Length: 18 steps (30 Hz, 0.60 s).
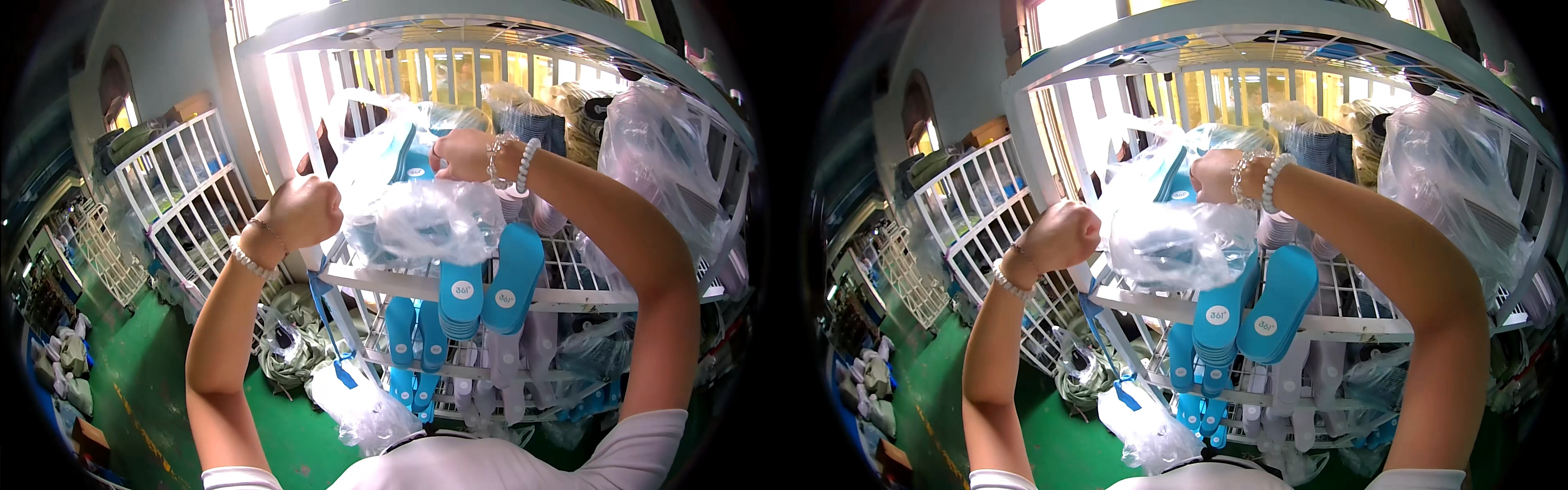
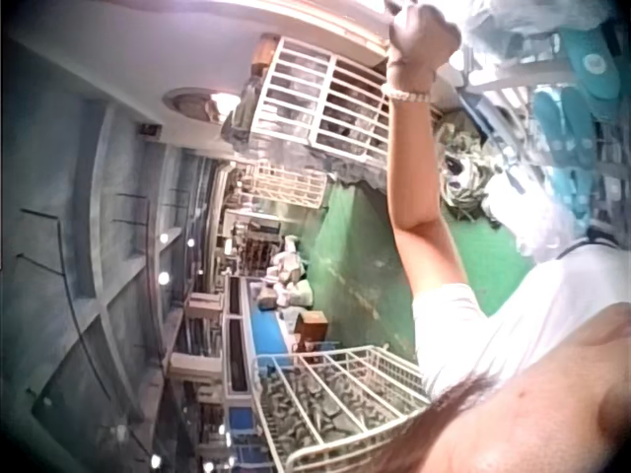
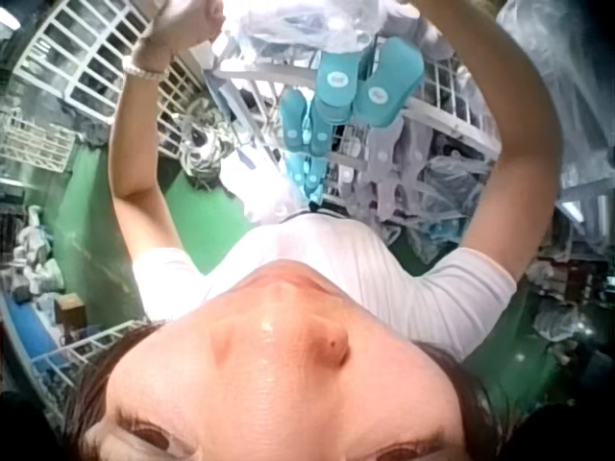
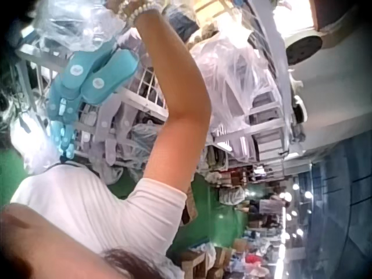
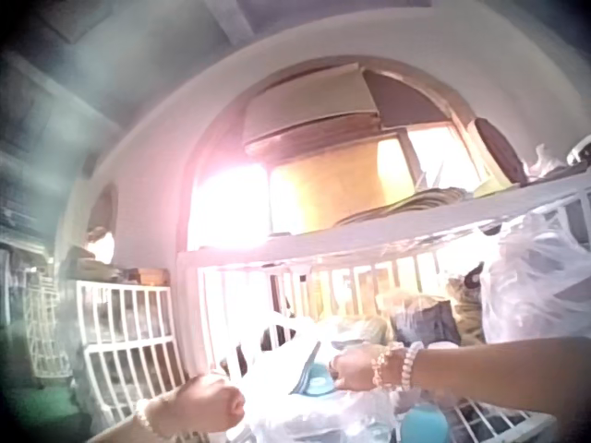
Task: The person retrieves blue insoles from a plastic bag on a shelf and arranges them in stacks on a metal workstation.
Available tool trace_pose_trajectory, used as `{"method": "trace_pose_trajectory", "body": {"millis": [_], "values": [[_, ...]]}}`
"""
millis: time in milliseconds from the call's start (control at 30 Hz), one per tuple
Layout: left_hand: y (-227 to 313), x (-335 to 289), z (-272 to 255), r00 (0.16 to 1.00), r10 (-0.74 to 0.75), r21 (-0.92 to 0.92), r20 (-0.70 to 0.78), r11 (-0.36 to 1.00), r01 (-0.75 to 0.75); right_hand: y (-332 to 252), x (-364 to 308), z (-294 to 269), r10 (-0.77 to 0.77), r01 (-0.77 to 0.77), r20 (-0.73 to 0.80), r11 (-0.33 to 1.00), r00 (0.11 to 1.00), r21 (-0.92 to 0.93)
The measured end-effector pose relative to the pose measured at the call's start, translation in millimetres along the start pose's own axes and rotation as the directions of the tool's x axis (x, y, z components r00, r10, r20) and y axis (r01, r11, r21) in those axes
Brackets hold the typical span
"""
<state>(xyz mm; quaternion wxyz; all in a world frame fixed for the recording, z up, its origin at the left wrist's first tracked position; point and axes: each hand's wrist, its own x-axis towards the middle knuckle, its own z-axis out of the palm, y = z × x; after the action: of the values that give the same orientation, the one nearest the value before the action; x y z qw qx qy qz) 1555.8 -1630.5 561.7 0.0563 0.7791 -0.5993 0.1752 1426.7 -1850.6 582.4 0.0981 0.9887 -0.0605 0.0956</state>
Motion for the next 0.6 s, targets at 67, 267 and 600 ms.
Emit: {"method": "trace_pose_trajectory", "body": {"millis": [67, 267, 600], "values": [[1, -7, 6, 0.994, 0.012, 0.058, -0.105, 0.998, -0.006, -9, 2, -1, 0.043, -0.043, 0.001, 0.998, 0.999, -0.043], [43, 32, 15, 0.756, 0.315, 0.068, -0.573, 0.938, -0.340, -14, 43, -2, 0.222, -0.197, -0.047, 0.930, 0.974, 0.311], [25, 10, 47, 0.906, -0.028, -0.400, -0.421, 0.903, -0.158, -29, 92, 15, 0.397, -0.318, 0.094, 0.549, 0.913, 0.773]]}}
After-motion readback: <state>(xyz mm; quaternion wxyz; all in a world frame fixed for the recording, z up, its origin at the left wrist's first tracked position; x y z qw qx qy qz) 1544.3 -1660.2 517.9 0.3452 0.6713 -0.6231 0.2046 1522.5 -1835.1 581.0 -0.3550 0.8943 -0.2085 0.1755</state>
